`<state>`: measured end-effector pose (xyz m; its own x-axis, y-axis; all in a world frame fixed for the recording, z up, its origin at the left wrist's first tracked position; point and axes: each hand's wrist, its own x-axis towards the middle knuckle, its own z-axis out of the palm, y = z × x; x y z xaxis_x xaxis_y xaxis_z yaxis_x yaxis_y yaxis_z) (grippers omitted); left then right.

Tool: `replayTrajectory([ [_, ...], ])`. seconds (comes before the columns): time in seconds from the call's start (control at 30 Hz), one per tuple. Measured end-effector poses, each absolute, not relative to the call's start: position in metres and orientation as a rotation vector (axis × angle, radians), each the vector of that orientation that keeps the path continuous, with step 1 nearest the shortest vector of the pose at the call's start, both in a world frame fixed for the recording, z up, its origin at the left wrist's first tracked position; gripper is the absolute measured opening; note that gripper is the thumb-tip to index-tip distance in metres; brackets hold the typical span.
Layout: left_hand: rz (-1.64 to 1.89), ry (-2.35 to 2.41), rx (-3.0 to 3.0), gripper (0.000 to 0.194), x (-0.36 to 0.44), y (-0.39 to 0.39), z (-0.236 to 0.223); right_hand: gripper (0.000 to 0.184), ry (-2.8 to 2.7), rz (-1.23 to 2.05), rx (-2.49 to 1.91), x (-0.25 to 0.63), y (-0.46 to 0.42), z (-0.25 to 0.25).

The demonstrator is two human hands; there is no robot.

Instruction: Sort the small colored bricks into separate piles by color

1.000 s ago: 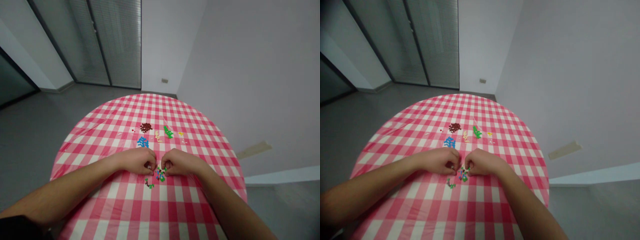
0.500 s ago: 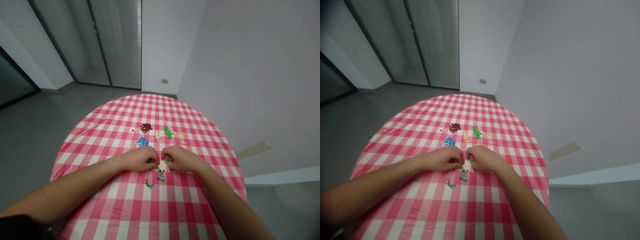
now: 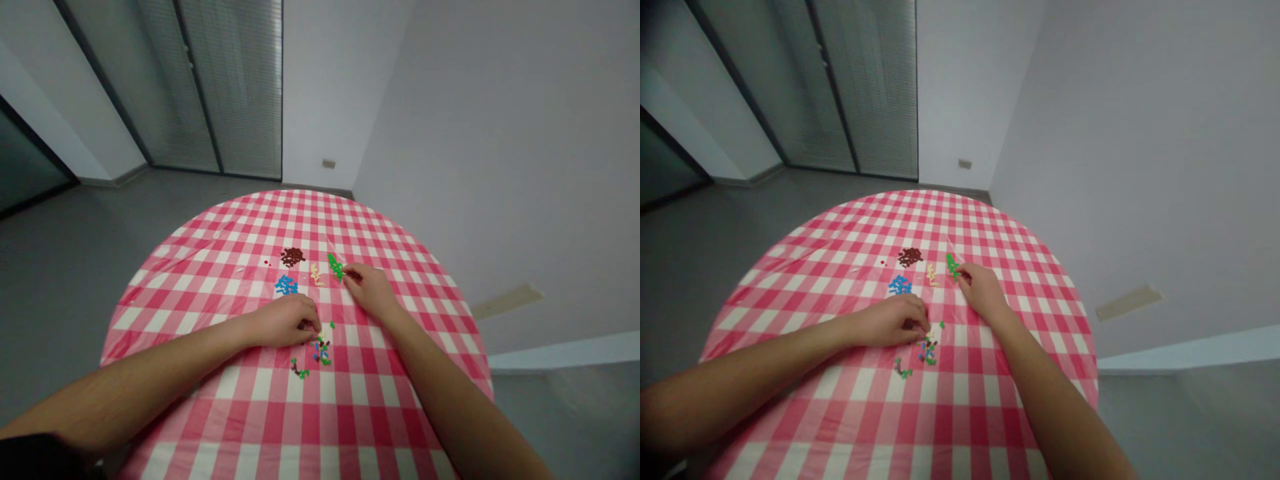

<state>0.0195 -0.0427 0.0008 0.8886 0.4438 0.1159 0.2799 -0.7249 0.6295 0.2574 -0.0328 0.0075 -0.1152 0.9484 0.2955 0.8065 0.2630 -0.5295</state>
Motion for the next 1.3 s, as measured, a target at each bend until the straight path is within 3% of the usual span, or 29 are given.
replayTrajectory([
  [0.1, 0.343, 0.509, 2.426, 0.014, 0.02, -0.043, 0.001, 0.02, -2.008, 0.365, -1.556, 0.26, -0.034, 0.011],
  [0.27, 0.328, 0.504, 2.43, 0.014, 0.02, -0.043, 0.001, 0.017, -2.329, 0.867, -1.442, 0.254, -0.05, 0.03],
  [0.37, 0.323, 0.502, 2.424, 0.015, 0.02, -0.043, 0.002, 0.023, -2.485, 0.96, -1.415, 0.247, -0.056, 0.035],
  [0.47, 0.319, 0.5, 2.418, 0.014, 0.021, -0.043, 0.003, 0.017, -2.58, 0.918, -1.407, 0.243, -0.058, 0.035],
  [0.67, 0.324, 0.501, 2.412, 0.014, 0.02, -0.044, 0.001, 0.022, -2.635, 0.824, -1.392, 0.238, -0.06, 0.029],
  [0.8, 0.317, 0.53, 2.439, 0.016, 0.019, -0.045, 0.004, 0.018, -2.513, 0.552, -1.492, 0.238, -0.055, 0.028],
  [0.93, 0.29, 0.467, 2.516, 0.034, 0.017, -0.046, 0.008, 0.018, -2.193, 0.232, -1.593, 0.249, -0.039, 0.017],
  [1.07, 0.305, 0.391, 2.478, 0.022, 0.017, -0.046, 0.006, 0.023, -2.056, 0.156, -1.652, 0.259, -0.029, 0.009],
  [1.17, 0.316, 0.405, 2.413, 0.016, 0.018, -0.046, 0.006, 0.023, -2.133, 0.33, -1.558, 0.258, -0.035, 0.016],
  [1.3, 0.269, 0.492, 2.414, 0.017, 0.018, -0.046, 0.013, 0.019, -2.459, 0.94, -1.312, 0.25, -0.05, 0.028],
])
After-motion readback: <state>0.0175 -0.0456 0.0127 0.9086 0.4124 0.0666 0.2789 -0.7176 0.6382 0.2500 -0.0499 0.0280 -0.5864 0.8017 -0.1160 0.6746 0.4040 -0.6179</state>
